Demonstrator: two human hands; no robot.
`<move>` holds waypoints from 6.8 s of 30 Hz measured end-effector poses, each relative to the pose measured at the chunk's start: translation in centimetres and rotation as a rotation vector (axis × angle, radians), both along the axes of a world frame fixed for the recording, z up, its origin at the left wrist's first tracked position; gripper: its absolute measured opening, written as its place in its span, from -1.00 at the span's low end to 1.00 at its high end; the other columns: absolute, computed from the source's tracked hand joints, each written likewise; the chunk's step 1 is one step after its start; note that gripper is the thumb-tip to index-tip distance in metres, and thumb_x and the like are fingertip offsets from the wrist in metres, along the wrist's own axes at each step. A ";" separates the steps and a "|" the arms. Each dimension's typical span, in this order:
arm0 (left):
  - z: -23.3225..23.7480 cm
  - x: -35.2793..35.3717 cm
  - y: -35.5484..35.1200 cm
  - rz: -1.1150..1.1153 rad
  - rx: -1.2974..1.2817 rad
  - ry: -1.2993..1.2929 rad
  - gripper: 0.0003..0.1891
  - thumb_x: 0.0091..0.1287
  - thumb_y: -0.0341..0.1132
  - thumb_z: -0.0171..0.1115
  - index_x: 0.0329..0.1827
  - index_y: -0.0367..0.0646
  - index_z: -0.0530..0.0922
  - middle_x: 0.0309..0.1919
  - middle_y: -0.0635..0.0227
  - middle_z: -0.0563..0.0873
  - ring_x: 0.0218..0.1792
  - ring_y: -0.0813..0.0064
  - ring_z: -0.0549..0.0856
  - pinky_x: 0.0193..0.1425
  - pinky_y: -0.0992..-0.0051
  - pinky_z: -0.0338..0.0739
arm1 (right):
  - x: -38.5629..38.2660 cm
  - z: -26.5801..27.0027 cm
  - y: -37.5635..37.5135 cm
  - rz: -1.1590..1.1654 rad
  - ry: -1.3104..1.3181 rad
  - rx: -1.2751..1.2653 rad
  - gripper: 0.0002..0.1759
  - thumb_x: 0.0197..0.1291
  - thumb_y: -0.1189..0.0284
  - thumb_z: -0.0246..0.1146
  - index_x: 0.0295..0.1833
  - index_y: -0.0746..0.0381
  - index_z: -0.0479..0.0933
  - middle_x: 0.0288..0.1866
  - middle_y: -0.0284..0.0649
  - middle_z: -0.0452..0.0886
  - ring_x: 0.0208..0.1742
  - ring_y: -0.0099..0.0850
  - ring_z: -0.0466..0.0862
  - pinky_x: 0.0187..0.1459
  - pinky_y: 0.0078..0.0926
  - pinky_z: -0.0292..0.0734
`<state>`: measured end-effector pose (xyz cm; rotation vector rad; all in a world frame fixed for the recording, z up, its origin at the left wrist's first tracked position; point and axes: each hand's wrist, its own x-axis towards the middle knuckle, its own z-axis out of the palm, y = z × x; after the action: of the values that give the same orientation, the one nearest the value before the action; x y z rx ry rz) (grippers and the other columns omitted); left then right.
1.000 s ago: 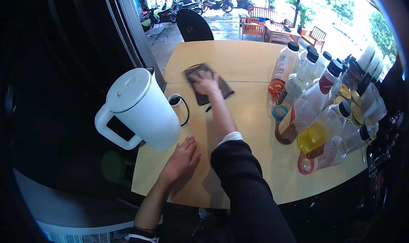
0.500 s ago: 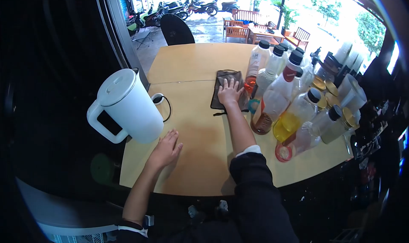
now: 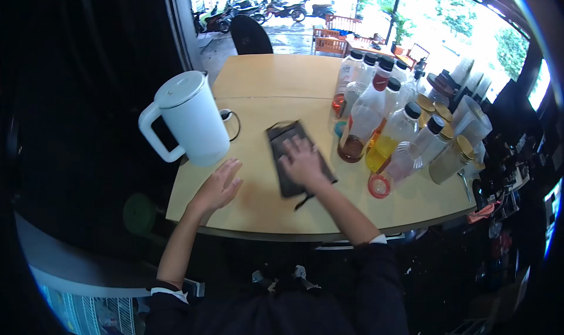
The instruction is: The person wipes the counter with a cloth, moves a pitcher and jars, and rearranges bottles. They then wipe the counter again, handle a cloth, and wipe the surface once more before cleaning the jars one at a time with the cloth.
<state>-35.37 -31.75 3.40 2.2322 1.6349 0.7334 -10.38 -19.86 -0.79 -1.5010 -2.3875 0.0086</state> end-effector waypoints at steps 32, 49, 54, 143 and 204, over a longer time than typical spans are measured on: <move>-1.3 0.0 -7.4 0.225 0.430 -0.690 -0.63 0.30 -0.48 0.09 0.17 -0.29 0.40 0.05 0.13 0.58 0.12 0.33 0.56 0.19 0.38 0.42 | -8.5 -0.7 -12.1 0.749 0.145 0.012 -0.39 0.23 0.00 0.08 0.32 0.07 0.37 0.41 -0.10 0.28 0.46 -0.15 0.21 0.42 0.16 -0.08; -0.1 7.9 0.7 0.218 0.617 -0.590 -0.38 0.27 -0.42 0.15 0.39 -0.20 0.15 0.40 0.15 0.13 0.43 0.17 0.11 0.44 0.13 0.08 | 15.8 0.1 -16.5 -0.112 0.076 0.062 -0.53 0.35 0.20 0.02 0.34 0.02 0.36 0.45 -0.23 0.26 0.47 -0.19 0.21 0.44 0.00 -0.03; 0.1 12.1 1.9 0.049 0.516 -0.614 -0.38 0.26 -0.40 0.14 0.39 -0.19 0.16 0.38 0.18 0.17 0.41 0.23 0.19 0.41 0.15 0.15 | 22.1 0.3 -18.9 0.017 0.252 -0.029 -0.61 0.28 0.43 0.10 0.23 0.09 0.45 0.35 -0.25 0.41 0.43 -0.24 0.30 0.45 -0.03 -0.04; -3.5 0.3 7.7 -0.274 -0.067 -0.090 -0.60 0.32 -0.19 0.16 0.17 -0.13 0.47 0.31 0.22 0.44 0.39 0.24 0.32 0.45 -0.10 0.03 | -20.1 5.3 16.7 0.423 0.767 0.010 -0.36 0.06 0.29 0.35 0.18 0.43 0.36 0.08 0.11 0.49 0.08 -0.11 0.56 0.11 -0.26 0.45; 3.0 4.8 13.0 -0.414 -0.196 -0.790 -0.07 0.01 -0.40 0.44 0.41 -0.21 0.03 0.26 0.15 0.40 0.25 0.26 0.48 0.35 0.25 0.36 | -1.7 6.5 0.3 0.376 0.787 -0.155 -0.10 -0.09 0.37 0.48 0.31 0.38 0.13 0.14 0.12 0.46 0.23 -0.06 0.49 0.18 -0.21 0.43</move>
<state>-30.58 -18.70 6.40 1.7107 0.7966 1.0832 -12.10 -19.53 5.71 -0.8353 -1.9763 0.7368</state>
